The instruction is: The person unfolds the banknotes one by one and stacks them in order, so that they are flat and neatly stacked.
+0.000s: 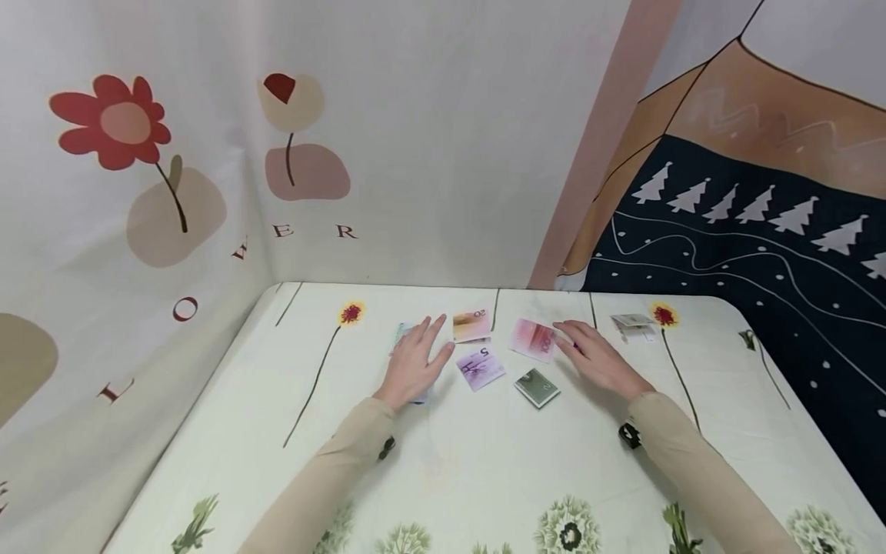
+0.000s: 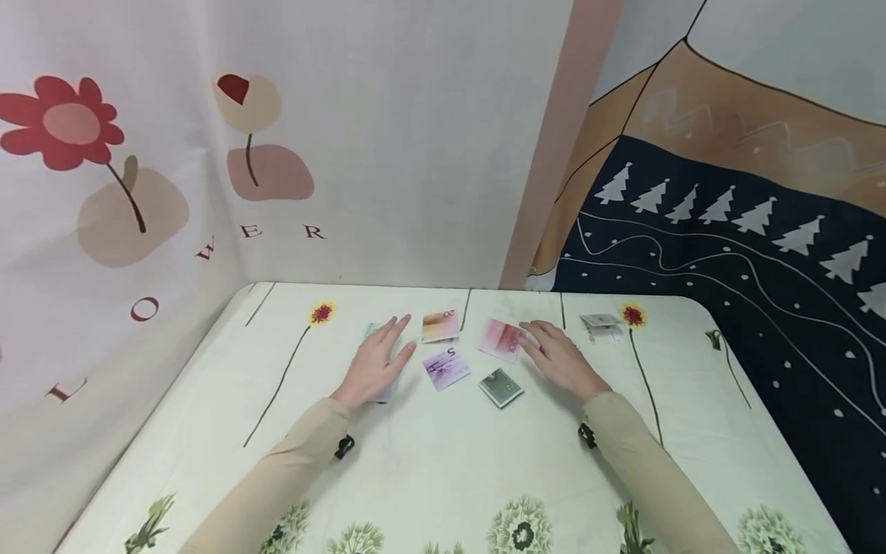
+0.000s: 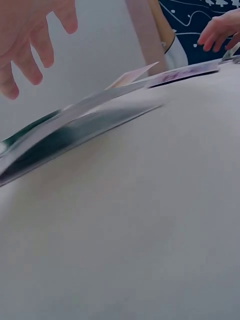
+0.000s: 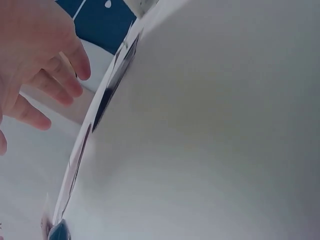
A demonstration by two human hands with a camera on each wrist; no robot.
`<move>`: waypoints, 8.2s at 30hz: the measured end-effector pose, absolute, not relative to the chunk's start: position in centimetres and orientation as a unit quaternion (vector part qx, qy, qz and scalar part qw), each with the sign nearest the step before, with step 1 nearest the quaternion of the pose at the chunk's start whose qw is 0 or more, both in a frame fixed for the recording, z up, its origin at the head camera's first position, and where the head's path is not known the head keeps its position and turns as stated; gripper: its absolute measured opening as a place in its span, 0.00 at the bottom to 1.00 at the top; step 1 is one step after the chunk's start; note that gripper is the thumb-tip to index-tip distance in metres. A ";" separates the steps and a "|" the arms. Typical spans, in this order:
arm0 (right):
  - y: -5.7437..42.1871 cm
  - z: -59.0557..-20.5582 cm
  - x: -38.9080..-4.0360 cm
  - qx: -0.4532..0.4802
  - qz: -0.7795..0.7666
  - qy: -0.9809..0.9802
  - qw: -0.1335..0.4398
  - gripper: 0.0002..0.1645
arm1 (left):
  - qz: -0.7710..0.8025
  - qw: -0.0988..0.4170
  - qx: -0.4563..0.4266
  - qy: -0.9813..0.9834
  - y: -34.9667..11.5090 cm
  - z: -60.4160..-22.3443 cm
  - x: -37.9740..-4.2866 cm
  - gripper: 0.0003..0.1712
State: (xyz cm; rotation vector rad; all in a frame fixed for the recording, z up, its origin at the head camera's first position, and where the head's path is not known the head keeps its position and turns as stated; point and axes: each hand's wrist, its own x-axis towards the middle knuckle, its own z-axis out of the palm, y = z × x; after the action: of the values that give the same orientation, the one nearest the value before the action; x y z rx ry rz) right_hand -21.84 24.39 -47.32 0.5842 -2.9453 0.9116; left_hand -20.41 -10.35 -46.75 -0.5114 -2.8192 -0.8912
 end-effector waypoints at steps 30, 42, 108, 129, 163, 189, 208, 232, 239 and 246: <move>22.9 -48.5 -25.6 0.209 0.331 -0.920 0.022 0.22 | -0.384 -0.056 -0.184 -0.903 1.8 -47.2 -22.9 0.30; 22.1 -48.3 -25.3 0.168 0.358 -0.919 0.004 0.19 | -0.368 -0.063 -0.158 -0.914 2.4 -47.5 -23.3 0.28; 16.7 -47.2 -20.4 0.075 0.457 -0.886 0.011 0.20 | -0.744 -0.061 -0.010 -0.666 -2.9 -47.6 -22.5 0.31; 13.0 -45.9 -18.0 0.179 0.452 -0.868 0.103 0.14 | -0.752 -0.034 -0.036 -0.657 -3.9 -46.6 -19.9 0.17; 12.6 -45.3 -16.9 0.091 0.561 -0.822 0.037 0.08 | -0.744 -0.047 -0.059 -0.664 -3.9 -46.0 -17.5 0.14; 17.6 -46.4 -16.8 0.114 0.525 -0.841 0.069 0.10 | -0.688 -0.058 0.002 -0.723 -7.7 -47.3 -17.3 0.14; 18.1 -47.3 -16.2 0.089 0.599 -0.795 0.015 0.11 | -0.655 -0.073 0.036 -0.751 -10.6 -47.5 -17.3 0.13; 17.8 -47.6 -15.2 0.151 0.516 -0.840 -0.076 0.08 | -0.578 -0.126 -0.026 -0.806 -12.5 -48.2 -15.6 0.09; 17.9 -47.6 -14.6 0.178 0.501 -0.839 -0.119 0.08 | -0.544 -0.144 -0.041 -0.826 -12.8 -48.4 -14.6 0.09; 17.8 -47.6 -14.3 0.185 0.489 -0.841 -0.140 0.09 | -0.587 -0.178 -0.031 -0.789 -12.9 -48.2 -14.5 0.09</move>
State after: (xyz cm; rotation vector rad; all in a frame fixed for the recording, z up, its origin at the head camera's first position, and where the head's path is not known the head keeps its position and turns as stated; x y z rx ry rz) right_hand -14.33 17.83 -47.57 0.6382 -2.9063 1.6896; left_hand -14.47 -12.91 -48.22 -0.1117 -2.8066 -2.0879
